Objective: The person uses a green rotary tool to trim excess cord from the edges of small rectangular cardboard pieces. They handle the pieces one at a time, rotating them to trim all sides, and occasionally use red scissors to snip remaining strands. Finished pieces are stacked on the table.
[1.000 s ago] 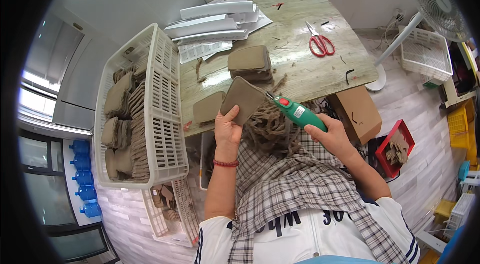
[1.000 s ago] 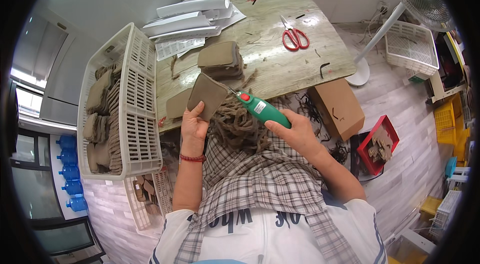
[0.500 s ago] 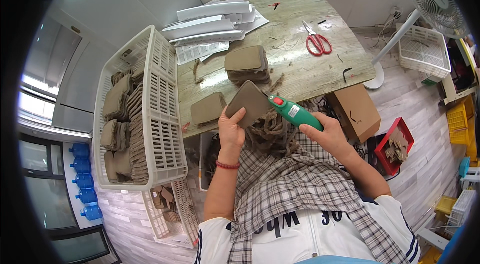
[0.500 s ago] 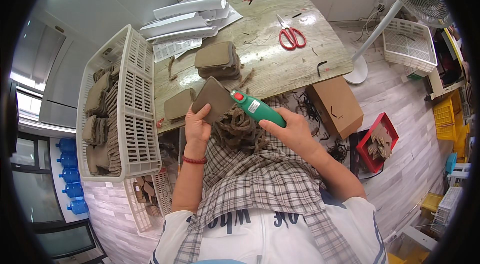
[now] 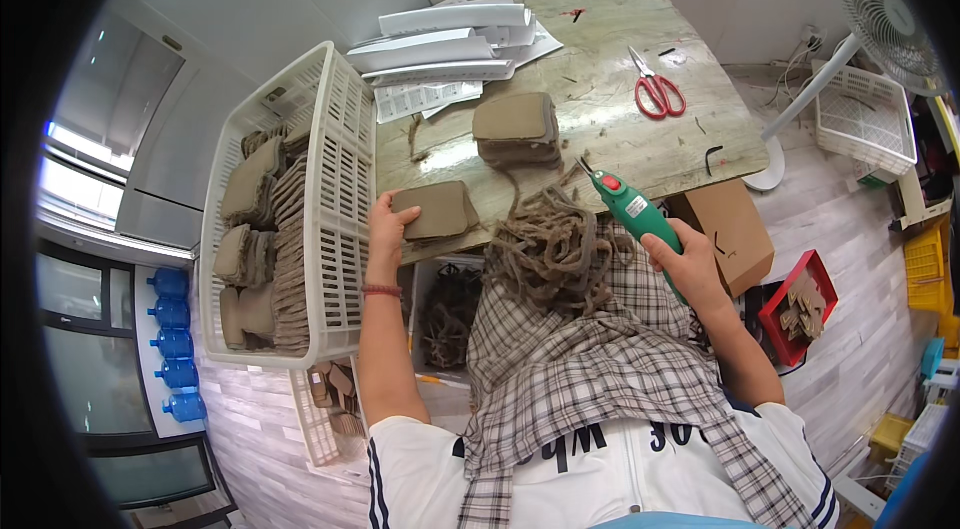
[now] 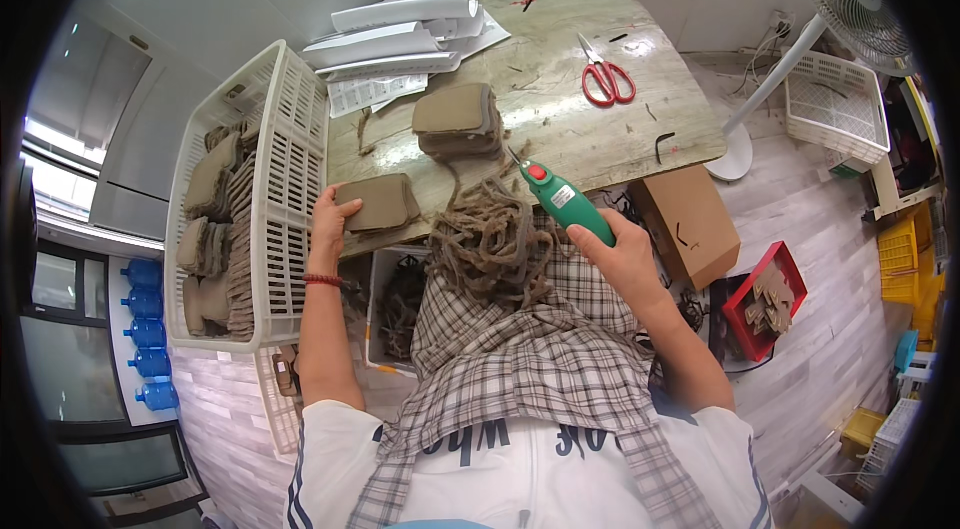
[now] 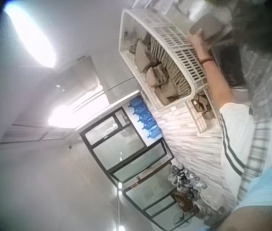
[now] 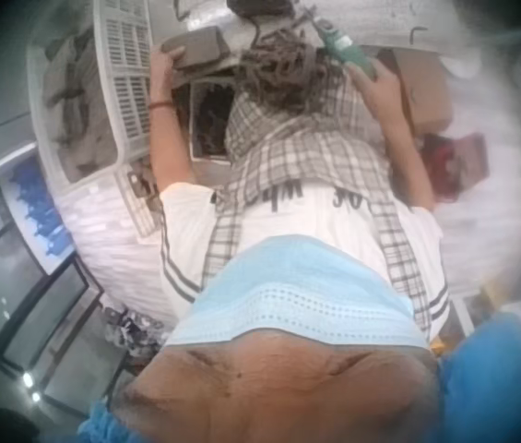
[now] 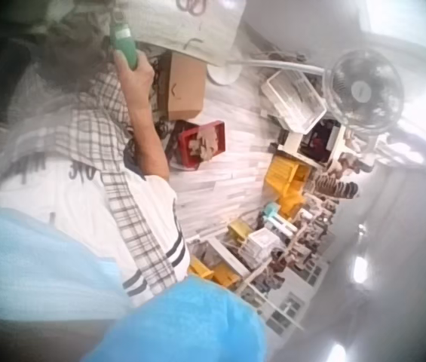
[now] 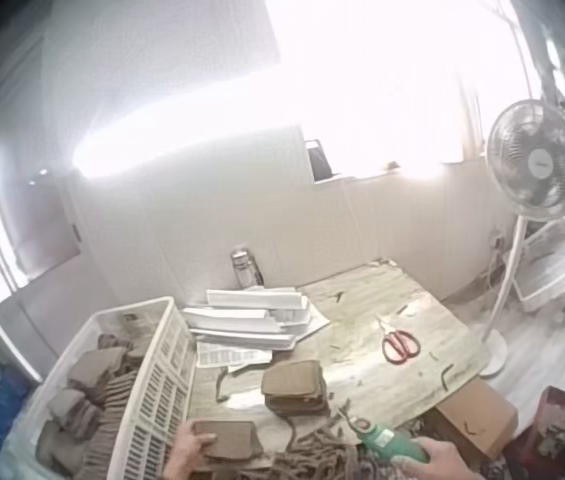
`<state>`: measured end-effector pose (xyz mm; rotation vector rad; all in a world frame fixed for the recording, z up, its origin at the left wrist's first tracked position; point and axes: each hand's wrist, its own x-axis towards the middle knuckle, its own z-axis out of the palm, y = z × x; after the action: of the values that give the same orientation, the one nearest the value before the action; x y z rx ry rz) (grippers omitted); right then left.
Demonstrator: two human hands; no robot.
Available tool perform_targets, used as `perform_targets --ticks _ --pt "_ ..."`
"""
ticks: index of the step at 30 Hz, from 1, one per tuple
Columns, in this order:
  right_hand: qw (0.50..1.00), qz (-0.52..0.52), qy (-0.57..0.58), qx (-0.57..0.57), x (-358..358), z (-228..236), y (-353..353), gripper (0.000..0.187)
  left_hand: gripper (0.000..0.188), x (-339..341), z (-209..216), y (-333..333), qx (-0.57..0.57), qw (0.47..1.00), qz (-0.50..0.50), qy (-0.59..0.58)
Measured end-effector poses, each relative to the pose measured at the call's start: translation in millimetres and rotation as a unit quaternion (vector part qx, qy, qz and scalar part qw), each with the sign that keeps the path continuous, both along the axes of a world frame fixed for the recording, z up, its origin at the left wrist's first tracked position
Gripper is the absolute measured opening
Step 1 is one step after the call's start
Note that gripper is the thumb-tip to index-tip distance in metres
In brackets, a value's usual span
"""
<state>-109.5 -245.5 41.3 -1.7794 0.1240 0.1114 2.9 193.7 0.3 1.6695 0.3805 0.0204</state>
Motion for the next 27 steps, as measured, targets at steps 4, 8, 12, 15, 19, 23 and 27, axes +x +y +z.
perform_targets --ticks 4,8,12,15,19,23,27 --pt "1.0 -0.011 0.006 0.008 -1 -8 -5 0.034 0.045 11 -6 -10 0.398 0.915 -0.014 -0.055" --pt "1.0 -0.01 0.017 -0.008 1 -9 -6 0.036 0.049 51 2 -38 0.543 0.806 -0.046 -0.23" --pt "0.999 -0.004 0.025 -0.019 2 -9 -5 0.028 0.051 114 13 -91 0.506 0.791 -0.172 -0.297" --pt "0.999 -0.002 0.014 -0.033 1 -19 -7 0.029 0.056 143 8 -104 0.5 0.796 -0.276 -0.201" --pt "0.999 -0.027 0.012 -0.034 0 -26 -13 0.037 0.059 148 14 -111 0.477 0.809 -0.299 -0.171" --pt "1.0 -0.005 0.017 -0.023 5 -21 -11 0.027 0.049 123 36 -118 0.477 0.831 -0.203 -0.2" --pt "1.0 0.0 0.005 -0.025 5 -19 -6 0.027 0.039 93 53 -108 0.386 0.886 -0.205 -0.153"
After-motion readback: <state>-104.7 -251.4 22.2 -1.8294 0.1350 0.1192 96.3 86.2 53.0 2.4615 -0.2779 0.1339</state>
